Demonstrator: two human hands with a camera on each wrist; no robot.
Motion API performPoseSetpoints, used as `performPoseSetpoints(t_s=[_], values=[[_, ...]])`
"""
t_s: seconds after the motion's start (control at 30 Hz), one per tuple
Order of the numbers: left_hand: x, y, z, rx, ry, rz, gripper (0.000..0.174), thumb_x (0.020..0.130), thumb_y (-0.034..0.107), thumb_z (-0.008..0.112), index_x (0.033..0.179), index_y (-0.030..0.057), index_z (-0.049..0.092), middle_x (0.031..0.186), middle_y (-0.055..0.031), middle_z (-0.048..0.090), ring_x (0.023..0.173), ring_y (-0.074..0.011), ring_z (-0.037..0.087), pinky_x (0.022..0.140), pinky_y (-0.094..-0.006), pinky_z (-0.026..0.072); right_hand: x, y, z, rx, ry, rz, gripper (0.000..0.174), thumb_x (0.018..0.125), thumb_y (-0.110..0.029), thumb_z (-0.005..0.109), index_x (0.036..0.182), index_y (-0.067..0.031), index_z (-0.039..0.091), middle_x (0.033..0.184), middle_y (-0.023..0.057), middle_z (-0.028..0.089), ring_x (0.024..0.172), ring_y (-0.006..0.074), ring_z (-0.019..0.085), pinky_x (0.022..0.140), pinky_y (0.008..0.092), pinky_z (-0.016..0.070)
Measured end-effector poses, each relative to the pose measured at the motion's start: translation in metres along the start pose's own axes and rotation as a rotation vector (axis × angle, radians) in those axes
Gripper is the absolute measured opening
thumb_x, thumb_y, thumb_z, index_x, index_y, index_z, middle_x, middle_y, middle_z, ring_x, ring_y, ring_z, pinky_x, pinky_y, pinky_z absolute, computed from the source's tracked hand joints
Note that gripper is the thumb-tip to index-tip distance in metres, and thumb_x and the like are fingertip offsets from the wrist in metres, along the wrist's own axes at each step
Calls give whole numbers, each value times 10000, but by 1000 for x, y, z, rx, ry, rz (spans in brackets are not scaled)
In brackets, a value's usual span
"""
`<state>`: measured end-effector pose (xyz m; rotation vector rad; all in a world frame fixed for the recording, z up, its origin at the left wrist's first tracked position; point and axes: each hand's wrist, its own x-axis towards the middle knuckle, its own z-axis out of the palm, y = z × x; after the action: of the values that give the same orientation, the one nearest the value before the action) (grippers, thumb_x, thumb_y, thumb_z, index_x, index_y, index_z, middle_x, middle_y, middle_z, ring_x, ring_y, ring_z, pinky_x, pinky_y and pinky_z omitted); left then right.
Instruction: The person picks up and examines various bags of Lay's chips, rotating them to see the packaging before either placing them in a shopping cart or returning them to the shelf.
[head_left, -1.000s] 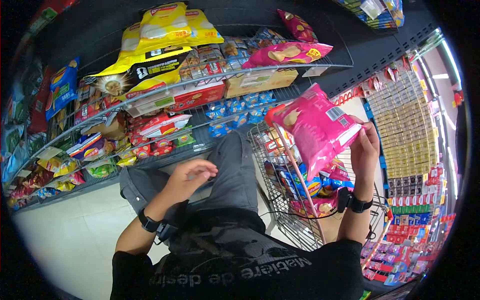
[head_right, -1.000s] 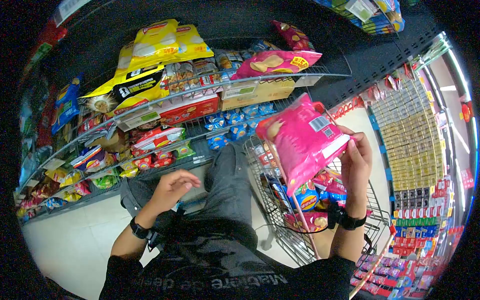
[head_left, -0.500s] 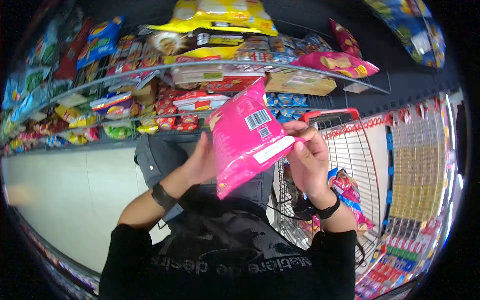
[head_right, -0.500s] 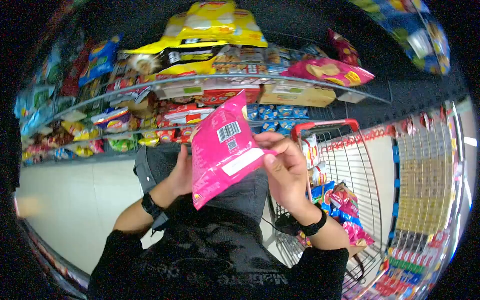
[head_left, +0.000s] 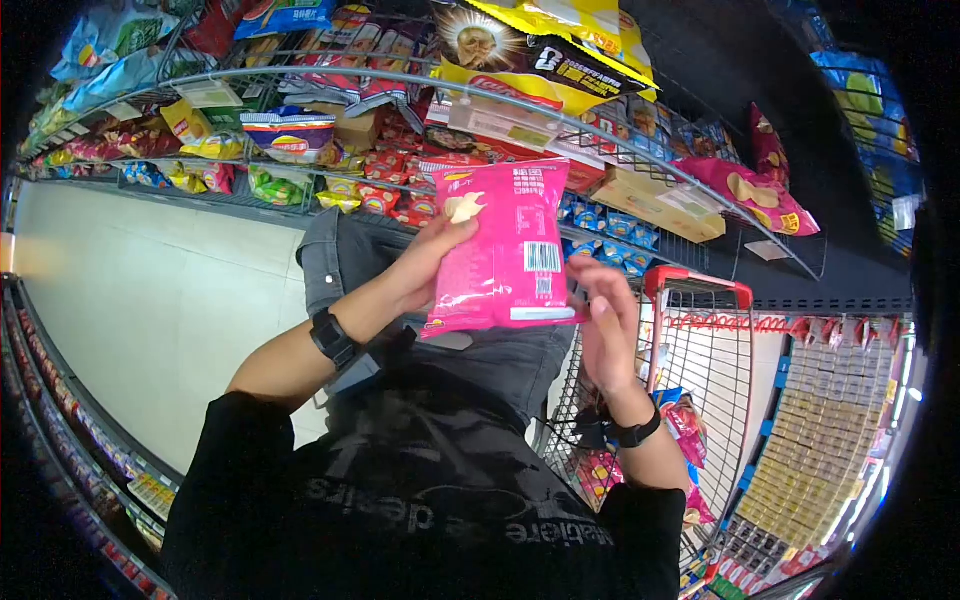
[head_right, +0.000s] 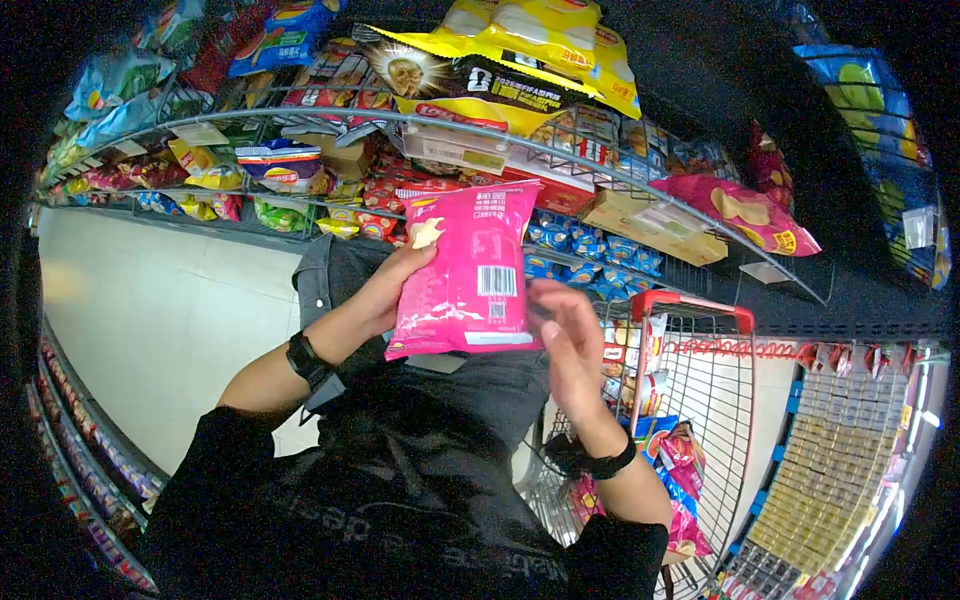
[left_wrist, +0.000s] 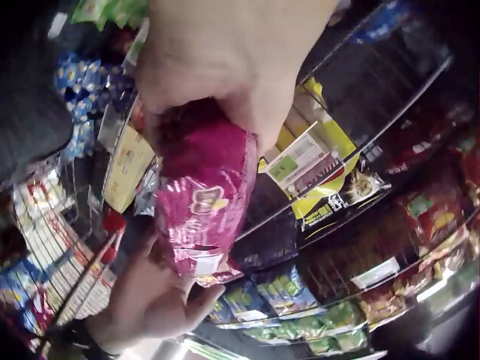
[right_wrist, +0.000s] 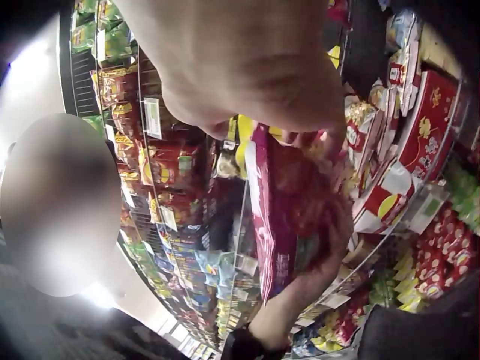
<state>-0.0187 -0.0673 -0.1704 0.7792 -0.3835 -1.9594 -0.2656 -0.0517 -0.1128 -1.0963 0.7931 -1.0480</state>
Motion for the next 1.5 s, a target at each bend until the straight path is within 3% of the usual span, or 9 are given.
performPoseSetpoints(t_s=[0.03,0.07,0.17,0.27,0.37,0.47,0.9,1.13,1.5], values=[[-1,-2,-3,13,31,50,439,916,168,600,1296,55,411,1183,-108,573,1047,-199,612,883,-354,530,4,9,-9,-73,44,84,478,901,-193,606,1300,-29,402,1314,157,458,1212,231,460,1034,394,366],[0,-8,-12,268,24,119,549,886,136,626,1349,55,342,1248,-96,535,1084,-181,587,913,-349,512,7,16,-10,-38,15,132,526,898,-195,611,1333,-34,362,1318,156,456,1219,234,455,1034,395,366],[-5,-15,-13,589,-57,197,708,795,76,723,1376,55,320,1285,-51,501,1175,-148,487,998,-339,412,11,35,-14,-41,-71,256,684,899,-189,616,1436,-57,214,1309,136,470,1214,221,463,1010,377,393],[-10,-16,7,679,-137,236,720,802,132,735,1380,50,314,1299,-55,489,1188,-148,472,998,-331,406,10,48,-14,-132,-27,234,604,865,-153,673,1353,-18,344,1241,100,540,1101,163,542,939,324,448],[-5,-21,13,624,-61,203,664,828,84,682,1380,39,316,1270,-67,505,1165,-144,490,976,-326,419,12,53,-15,-102,7,258,523,843,-129,698,1270,2,425,1185,93,577,1066,153,562,927,320,457],[2,-23,20,607,-38,217,595,845,183,694,1320,36,368,1230,-76,539,1111,-147,529,945,-318,439,12,44,-12,-142,54,225,456,843,-103,693,1223,0,463,1142,82,600,1044,145,573,914,316,466],[3,-16,29,556,15,170,423,879,177,657,1218,13,464,1109,-75,608,973,-126,602,835,-293,500,12,56,-15,68,66,264,410,898,-208,641,1221,-18,474,1132,74,604,1009,139,588,898,310,478],[17,-22,17,385,36,-97,413,906,276,606,1210,17,499,1064,-80,634,887,-155,653,779,-293,534,17,56,-18,363,116,638,383,940,-311,571,1200,-37,510,1121,74,620,997,156,619,885,325,505],[31,-32,6,285,131,-133,348,920,246,585,1193,37,526,1056,-80,640,903,-158,653,771,-306,542,15,56,-13,404,114,725,482,899,-294,640,1256,-22,464,1147,128,613,984,200,642,842,373,550]])
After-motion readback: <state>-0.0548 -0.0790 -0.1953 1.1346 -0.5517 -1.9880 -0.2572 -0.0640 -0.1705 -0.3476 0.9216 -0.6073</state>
